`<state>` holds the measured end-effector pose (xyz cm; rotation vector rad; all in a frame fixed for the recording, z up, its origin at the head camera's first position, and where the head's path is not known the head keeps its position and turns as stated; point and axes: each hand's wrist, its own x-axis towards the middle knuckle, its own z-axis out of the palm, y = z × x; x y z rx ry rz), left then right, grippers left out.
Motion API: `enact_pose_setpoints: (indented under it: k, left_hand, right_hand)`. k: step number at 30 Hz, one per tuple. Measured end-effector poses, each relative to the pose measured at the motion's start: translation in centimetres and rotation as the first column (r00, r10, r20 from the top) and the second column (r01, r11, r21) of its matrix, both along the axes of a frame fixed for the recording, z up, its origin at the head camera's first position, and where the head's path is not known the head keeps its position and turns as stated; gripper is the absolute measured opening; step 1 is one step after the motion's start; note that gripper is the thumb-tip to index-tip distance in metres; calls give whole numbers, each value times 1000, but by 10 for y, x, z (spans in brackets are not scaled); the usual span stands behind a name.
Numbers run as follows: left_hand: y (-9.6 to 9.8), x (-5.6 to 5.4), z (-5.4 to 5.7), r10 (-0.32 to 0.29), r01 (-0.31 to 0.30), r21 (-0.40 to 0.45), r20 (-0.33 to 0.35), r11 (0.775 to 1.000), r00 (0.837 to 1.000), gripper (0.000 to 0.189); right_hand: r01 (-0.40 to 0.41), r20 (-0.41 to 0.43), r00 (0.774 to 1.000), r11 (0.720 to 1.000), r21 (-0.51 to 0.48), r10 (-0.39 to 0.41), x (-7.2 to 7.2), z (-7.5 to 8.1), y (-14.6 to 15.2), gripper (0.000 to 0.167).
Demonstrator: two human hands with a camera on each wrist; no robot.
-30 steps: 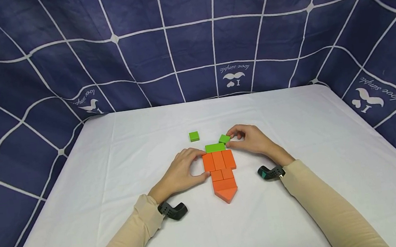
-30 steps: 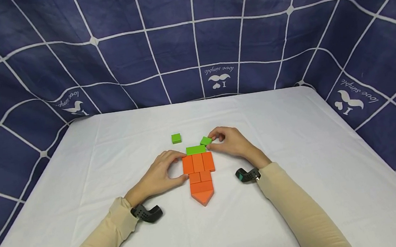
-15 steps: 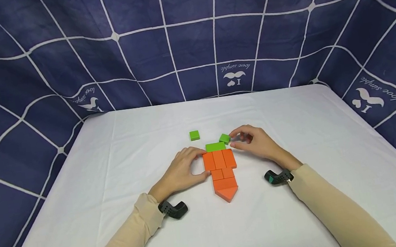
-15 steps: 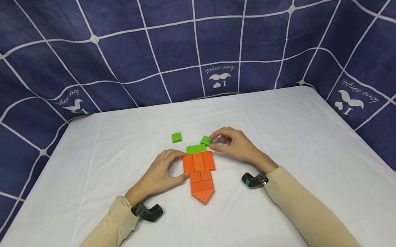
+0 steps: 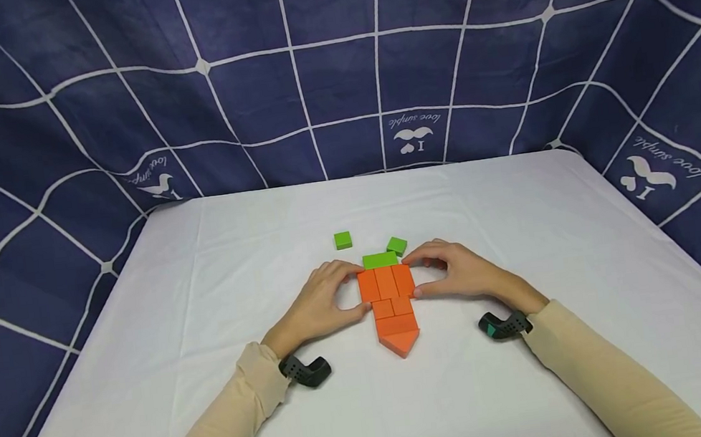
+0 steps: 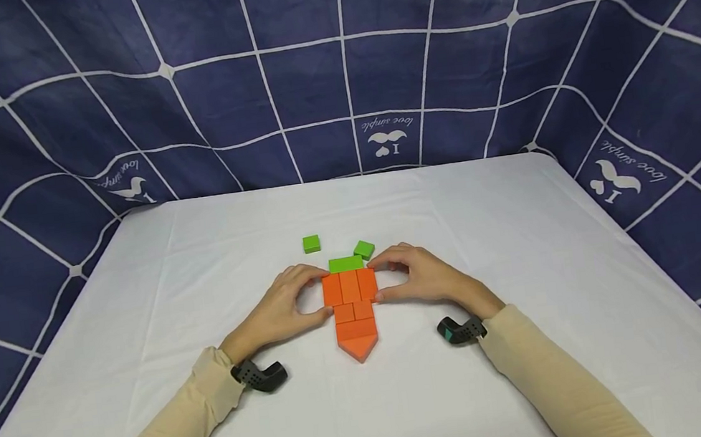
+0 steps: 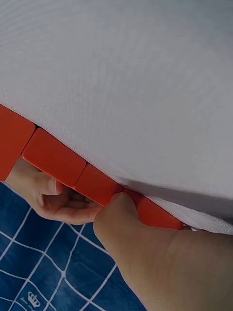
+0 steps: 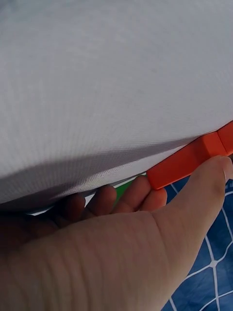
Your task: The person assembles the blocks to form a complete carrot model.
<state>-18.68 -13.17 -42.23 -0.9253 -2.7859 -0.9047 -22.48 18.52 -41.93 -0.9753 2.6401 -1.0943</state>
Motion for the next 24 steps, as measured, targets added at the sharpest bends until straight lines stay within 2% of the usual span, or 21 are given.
enact_pose_setpoints:
  k: [5, 8, 12, 14, 19, 24]
  left_hand:
    - [0, -1, 0, 17, -21, 90, 47, 996, 999, 60]
    - [0, -3, 1, 61, -73, 161, 78, 984, 995, 54]
    - [-3, -7, 7, 152, -164, 186, 74, 969, 986, 47]
    - [-4, -11, 10, 209, -217, 189, 60, 958, 976, 44]
    - [1, -28, 19, 342, -346, 190, 58, 919, 938, 40]
    - [9, -47, 20, 389, -396, 121, 72, 910, 918, 45]
  right_hand:
    - [1, -16, 1000, 1000, 7, 0, 0, 0, 2, 54]
    - [-7, -21, 1000, 1000, 0, 7, 1, 1, 2, 53]
    - [-13, -13, 1000, 1000, -9, 13, 1, 2, -1, 53]
    - [-12, -9, 1000, 1000, -11, 12, 1, 2, -2, 53]
    - [-13, -9, 1000, 1000, -13, 13, 2, 3, -2, 54]
    - [-9, -20, 1000, 1000, -11, 9, 1, 1, -1, 53]
